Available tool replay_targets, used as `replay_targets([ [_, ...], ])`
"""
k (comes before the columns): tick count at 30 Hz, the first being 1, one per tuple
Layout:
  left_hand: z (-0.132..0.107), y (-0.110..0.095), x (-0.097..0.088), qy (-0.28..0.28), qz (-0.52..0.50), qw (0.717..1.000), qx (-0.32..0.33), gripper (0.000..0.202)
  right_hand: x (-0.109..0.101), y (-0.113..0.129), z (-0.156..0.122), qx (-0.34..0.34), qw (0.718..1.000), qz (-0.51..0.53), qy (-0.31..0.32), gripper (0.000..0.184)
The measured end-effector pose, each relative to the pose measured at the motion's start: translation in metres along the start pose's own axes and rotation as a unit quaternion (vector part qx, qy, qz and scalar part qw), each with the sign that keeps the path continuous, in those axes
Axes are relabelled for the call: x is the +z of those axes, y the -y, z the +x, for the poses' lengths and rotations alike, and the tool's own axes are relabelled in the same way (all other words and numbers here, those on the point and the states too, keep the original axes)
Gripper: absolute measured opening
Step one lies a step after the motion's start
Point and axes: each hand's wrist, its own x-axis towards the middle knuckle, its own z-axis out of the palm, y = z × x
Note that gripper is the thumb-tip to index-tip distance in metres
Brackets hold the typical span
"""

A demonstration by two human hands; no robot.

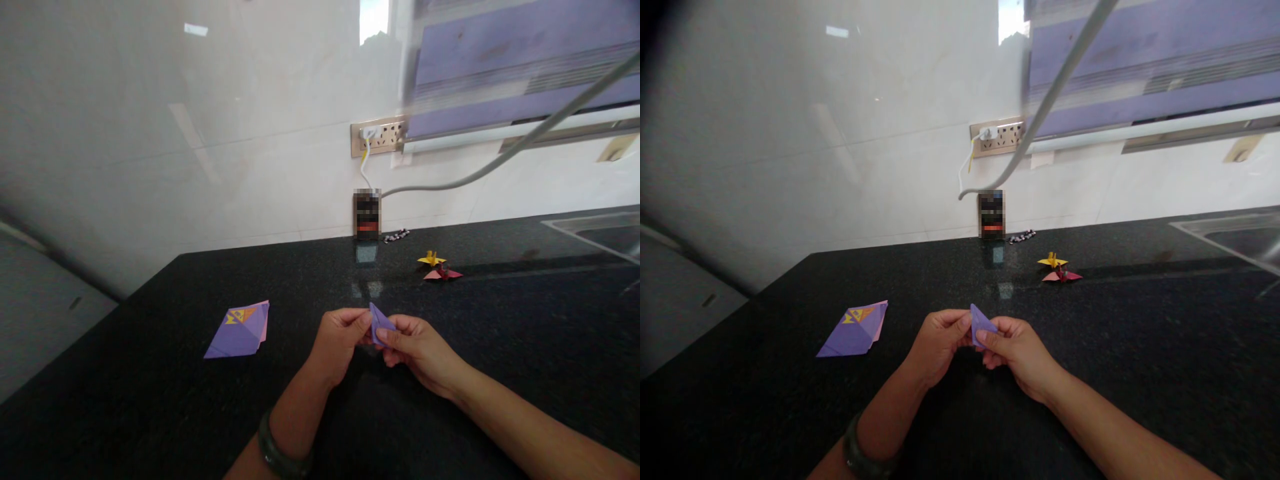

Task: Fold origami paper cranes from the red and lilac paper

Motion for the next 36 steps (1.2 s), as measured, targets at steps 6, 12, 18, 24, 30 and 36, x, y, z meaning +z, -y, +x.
replay_targets([
  [6, 0.0, 0.002, 0.001, 0.011, -0.039, 0.999, -0.011, 0.033, 0.002, -0.001, 0.0, 0.0, 1.0, -0.018, -0.007, 0.021],
  [12, 0.002, 0.006, 0.0, -0.02, -0.006, 1.0, 0.003, 0.031, 0.001, -0.001, 0.0, -0.015, 0.998, -0.061, -0.009, 0.02],
  [18, 0.002, 0.007, 0.001, -0.055, 0.054, 0.997, 0.012, 0.029, 0.0, -0.001, 0.0, -0.023, 0.995, -0.094, -0.009, 0.021],
  [24, 0.0, 0.006, 0.004, -0.085, 0.093, 0.992, 0.03, 0.024, -0.001, -0.001, -0.001, -0.02, 0.995, -0.102, -0.009, 0.019],
  [30, 0.002, 0.008, 0.003, -0.106, 0.131, 0.985, 0.043, 0.023, -0.001, -0.002, 0.0, -0.015, 0.994, -0.106, -0.015, 0.02],
  [36, 0.0, 0.012, 0.002, -0.117, 0.172, 0.976, 0.061, 0.024, 0.0, 0.0, 0.0, -0.016, 0.993, -0.117, -0.014, 0.018],
])
